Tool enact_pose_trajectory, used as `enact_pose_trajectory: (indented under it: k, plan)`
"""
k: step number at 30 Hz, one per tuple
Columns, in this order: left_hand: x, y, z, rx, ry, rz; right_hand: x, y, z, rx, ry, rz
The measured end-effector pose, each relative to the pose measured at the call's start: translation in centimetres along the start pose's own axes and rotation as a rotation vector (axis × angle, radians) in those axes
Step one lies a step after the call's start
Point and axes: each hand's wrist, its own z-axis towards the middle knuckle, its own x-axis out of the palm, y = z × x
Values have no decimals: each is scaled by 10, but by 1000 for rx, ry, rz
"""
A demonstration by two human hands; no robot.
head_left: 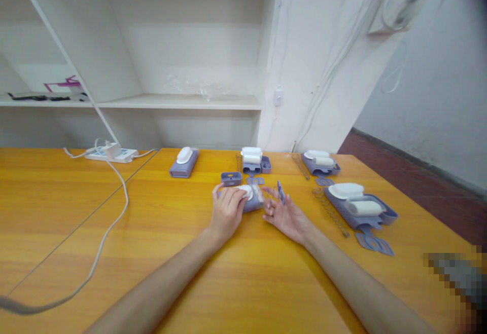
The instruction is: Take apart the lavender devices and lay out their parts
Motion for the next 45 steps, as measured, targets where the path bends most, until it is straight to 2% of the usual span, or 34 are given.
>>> enact_pose_trajectory:
  k: [5,19,27,34,36,42,45]
  plan:
    - [1,1,0,-15,-26,-29,1,-8,-2,-10,57,-115]
    - [0,0,1,-65,-64,-55,8,-9,-3,16,-67,-179]
    - [-1,-5,0,-33,-80,-55,8,-13,-3,-24,73,-308]
    - [3,0,-1,-144,-86,-84,14,-13,-3,-46,87,-408]
    - [4,0,-2,-100,-75,-94,17,-13,-4,-50,57,-437]
    - [-2,-13,-3,242,103,-139,18,-20,-1,-95,-102,-516]
    - [-9,-14,1,207,136,-140,16,-21,2,-132,-205,-463]
